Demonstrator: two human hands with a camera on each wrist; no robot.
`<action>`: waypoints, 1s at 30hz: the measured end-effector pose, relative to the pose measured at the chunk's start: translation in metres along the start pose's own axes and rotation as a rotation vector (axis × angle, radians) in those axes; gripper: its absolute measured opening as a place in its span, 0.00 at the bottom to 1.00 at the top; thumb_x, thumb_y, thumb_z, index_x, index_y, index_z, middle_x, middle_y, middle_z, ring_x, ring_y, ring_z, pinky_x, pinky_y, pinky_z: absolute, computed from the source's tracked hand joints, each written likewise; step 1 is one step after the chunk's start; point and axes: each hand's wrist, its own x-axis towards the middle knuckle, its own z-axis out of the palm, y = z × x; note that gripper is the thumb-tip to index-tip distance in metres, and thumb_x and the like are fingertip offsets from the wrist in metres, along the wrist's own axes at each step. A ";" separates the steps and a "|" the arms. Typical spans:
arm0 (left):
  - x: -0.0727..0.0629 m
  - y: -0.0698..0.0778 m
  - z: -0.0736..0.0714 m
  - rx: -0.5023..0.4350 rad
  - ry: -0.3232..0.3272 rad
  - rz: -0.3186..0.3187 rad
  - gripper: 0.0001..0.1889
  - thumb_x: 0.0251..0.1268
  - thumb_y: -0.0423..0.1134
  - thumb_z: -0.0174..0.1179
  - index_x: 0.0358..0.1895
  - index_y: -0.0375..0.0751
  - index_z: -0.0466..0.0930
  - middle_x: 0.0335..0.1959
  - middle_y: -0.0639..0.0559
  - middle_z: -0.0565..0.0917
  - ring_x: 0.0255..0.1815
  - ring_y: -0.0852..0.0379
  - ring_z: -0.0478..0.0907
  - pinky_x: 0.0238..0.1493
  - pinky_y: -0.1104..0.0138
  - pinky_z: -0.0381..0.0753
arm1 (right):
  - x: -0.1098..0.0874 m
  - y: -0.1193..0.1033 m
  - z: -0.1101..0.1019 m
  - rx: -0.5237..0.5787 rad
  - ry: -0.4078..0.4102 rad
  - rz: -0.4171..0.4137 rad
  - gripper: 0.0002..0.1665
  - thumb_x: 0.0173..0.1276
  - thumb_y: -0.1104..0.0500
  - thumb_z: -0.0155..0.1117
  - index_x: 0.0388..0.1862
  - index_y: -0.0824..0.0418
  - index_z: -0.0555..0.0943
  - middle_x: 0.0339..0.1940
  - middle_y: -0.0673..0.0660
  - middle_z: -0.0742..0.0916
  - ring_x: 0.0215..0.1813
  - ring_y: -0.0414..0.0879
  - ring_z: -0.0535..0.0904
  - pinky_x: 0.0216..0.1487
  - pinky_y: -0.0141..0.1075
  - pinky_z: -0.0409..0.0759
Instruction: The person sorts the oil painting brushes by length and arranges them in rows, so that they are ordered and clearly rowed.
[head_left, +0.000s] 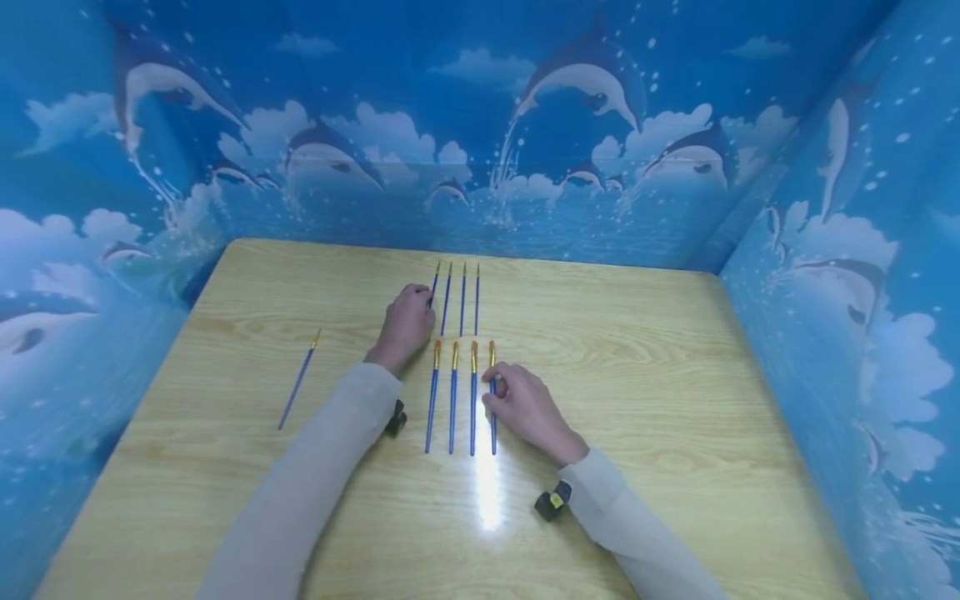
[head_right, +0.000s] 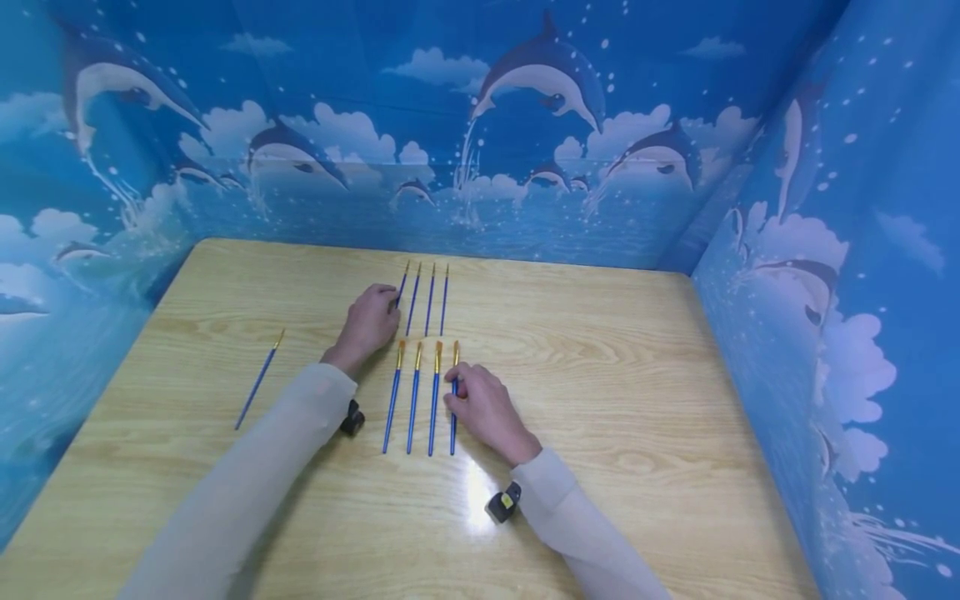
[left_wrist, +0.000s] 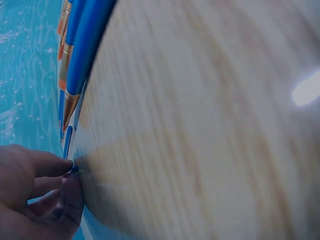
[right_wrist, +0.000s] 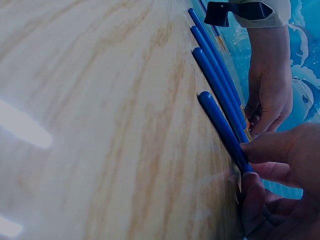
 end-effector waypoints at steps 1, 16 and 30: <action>0.000 0.001 0.000 0.000 0.002 -0.005 0.24 0.83 0.31 0.57 0.77 0.32 0.73 0.81 0.39 0.71 0.83 0.41 0.70 0.84 0.49 0.72 | 0.000 0.000 0.000 -0.002 0.000 -0.001 0.18 0.75 0.59 0.73 0.61 0.59 0.85 0.35 0.50 0.82 0.35 0.42 0.75 0.35 0.33 0.76; -0.009 -0.004 -0.013 -0.039 0.028 0.015 0.21 0.84 0.36 0.58 0.74 0.37 0.78 0.78 0.39 0.74 0.79 0.40 0.73 0.81 0.46 0.76 | -0.001 0.000 -0.001 0.000 0.000 0.000 0.18 0.75 0.59 0.73 0.61 0.59 0.85 0.36 0.50 0.82 0.36 0.43 0.75 0.36 0.33 0.77; -0.041 -0.039 -0.036 -0.081 0.062 0.101 0.15 0.82 0.32 0.57 0.65 0.37 0.82 0.64 0.39 0.83 0.67 0.39 0.81 0.72 0.45 0.82 | -0.001 0.001 0.000 0.006 0.003 -0.007 0.19 0.74 0.59 0.73 0.61 0.59 0.85 0.35 0.50 0.82 0.36 0.43 0.75 0.36 0.33 0.76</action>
